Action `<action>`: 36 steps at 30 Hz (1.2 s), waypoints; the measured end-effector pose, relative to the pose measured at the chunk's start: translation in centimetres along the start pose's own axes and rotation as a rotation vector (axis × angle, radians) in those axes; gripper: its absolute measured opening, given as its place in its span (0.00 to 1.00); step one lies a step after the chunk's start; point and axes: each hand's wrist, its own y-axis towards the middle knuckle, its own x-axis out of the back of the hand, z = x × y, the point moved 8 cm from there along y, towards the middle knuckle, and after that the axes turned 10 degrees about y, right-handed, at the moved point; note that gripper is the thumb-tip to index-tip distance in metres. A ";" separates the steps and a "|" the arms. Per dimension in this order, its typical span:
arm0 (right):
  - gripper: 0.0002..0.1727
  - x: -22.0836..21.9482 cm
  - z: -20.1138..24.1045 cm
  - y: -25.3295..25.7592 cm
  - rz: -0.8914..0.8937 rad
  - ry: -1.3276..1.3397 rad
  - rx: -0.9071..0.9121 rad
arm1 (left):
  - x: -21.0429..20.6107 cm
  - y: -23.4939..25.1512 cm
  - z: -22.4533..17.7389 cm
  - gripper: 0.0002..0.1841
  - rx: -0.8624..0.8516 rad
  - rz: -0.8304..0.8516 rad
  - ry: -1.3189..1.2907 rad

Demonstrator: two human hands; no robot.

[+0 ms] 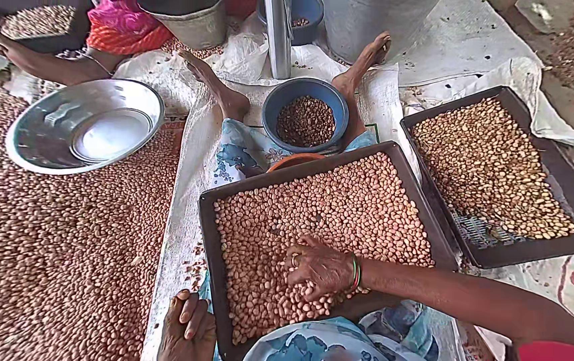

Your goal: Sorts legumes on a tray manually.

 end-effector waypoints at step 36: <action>0.27 14.7 -2.3 -22.9 -1.893 1.383 -0.241 | -10.5 -1.3 7.1 0.16 -0.329 0.440 0.671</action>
